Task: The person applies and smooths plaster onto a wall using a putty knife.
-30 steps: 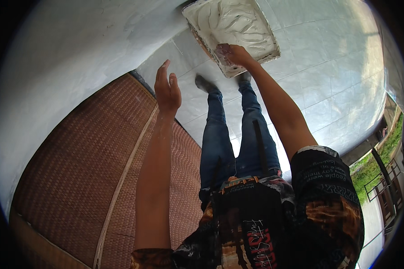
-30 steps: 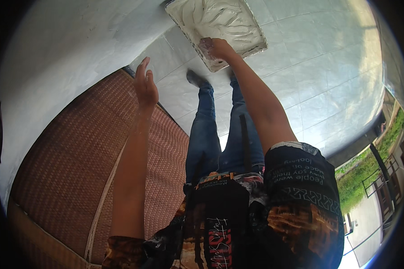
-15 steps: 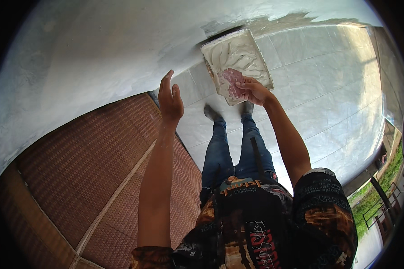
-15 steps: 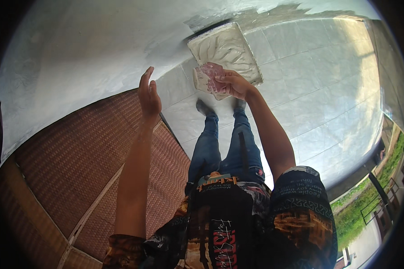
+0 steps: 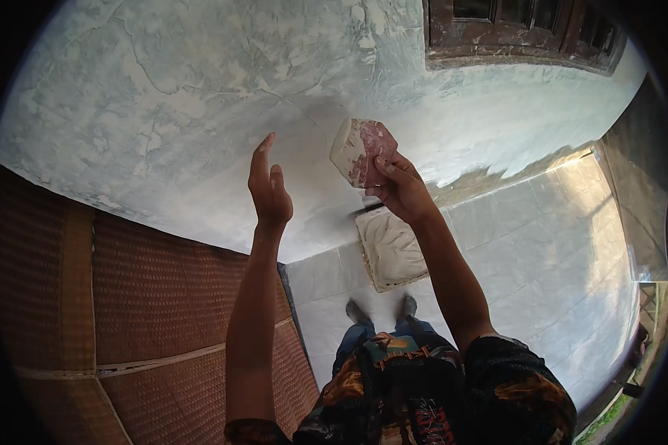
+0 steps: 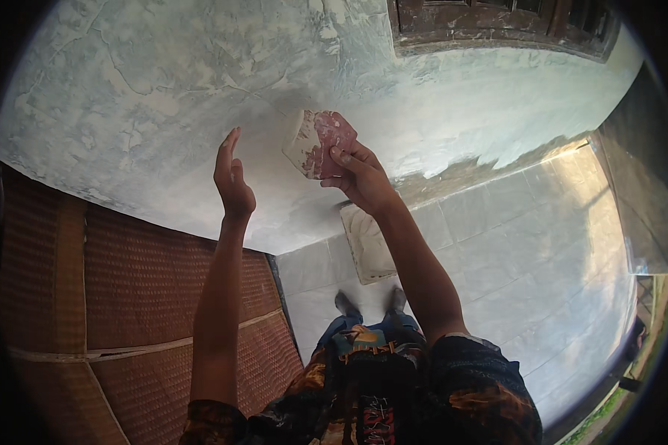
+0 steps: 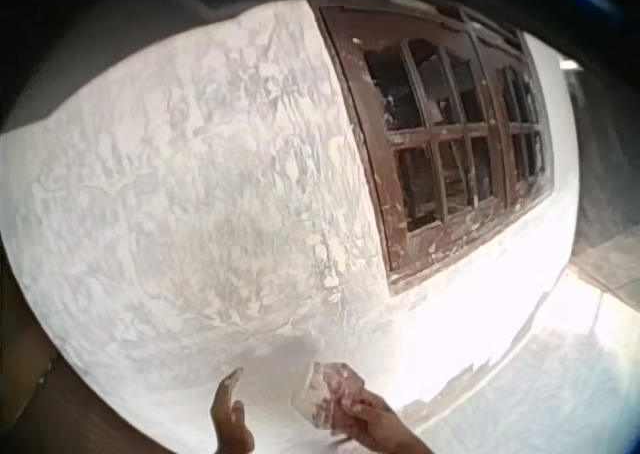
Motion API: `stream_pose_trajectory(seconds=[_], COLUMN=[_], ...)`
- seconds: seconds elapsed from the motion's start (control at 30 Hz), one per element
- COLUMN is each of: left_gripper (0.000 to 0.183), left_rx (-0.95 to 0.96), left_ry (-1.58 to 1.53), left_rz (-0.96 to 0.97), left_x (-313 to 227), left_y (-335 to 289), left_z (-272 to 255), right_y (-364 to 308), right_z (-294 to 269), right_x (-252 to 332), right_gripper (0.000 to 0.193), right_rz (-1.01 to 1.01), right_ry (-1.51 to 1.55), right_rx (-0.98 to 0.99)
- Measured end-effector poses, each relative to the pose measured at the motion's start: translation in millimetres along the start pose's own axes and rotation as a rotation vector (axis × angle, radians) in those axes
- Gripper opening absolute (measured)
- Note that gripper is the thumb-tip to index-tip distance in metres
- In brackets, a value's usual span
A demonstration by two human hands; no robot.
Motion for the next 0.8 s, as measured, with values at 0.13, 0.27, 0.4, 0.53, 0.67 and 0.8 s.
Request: stream_pose_trajectory(seconds=[0.13,0.27,0.4,0.53,0.67,0.8], left_gripper=[0.047,0.046,0.049,0.049,0.05,0.05], left_rx=[-0.077,-0.122,-0.174,-0.224,-0.259,-0.299], left_ry=[-0.106,-0.031,0.018,0.067,0.047,0.02], left_rz=[0.137,0.244,0.309,0.4,0.499,0.589], left_x=[-63,-107,-144,-174,-194,-206], left_y=[44,83,119,155,194,231], left_z=[-16,-34,-53,-70,-84,-103], right_y=[39,70,97,121,147,170], right_z=[46,86,129,172,208,245], right_x=[48,85,117,145,168,184], right_gripper=[0.022,0.019,0.018,0.018,0.021,0.022], right_rz=[-0.123,-0.176,-0.26,-0.339,-0.44,-0.539], right_ry=[-0.04,-0.075,-0.125,-0.165,-0.269,-0.327], right_rx=[0.194,0.236,0.267,0.314,0.346,0.382])
Point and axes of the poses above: each hand's wrist, its own y-axis towards the middle knuckle, its own z-axis out of the palm, x = y × z, the point moved 4 cm from there along y, towards the middle knuckle, and after that the axes turned 13 degrees about -z, right-handed, at the moved point
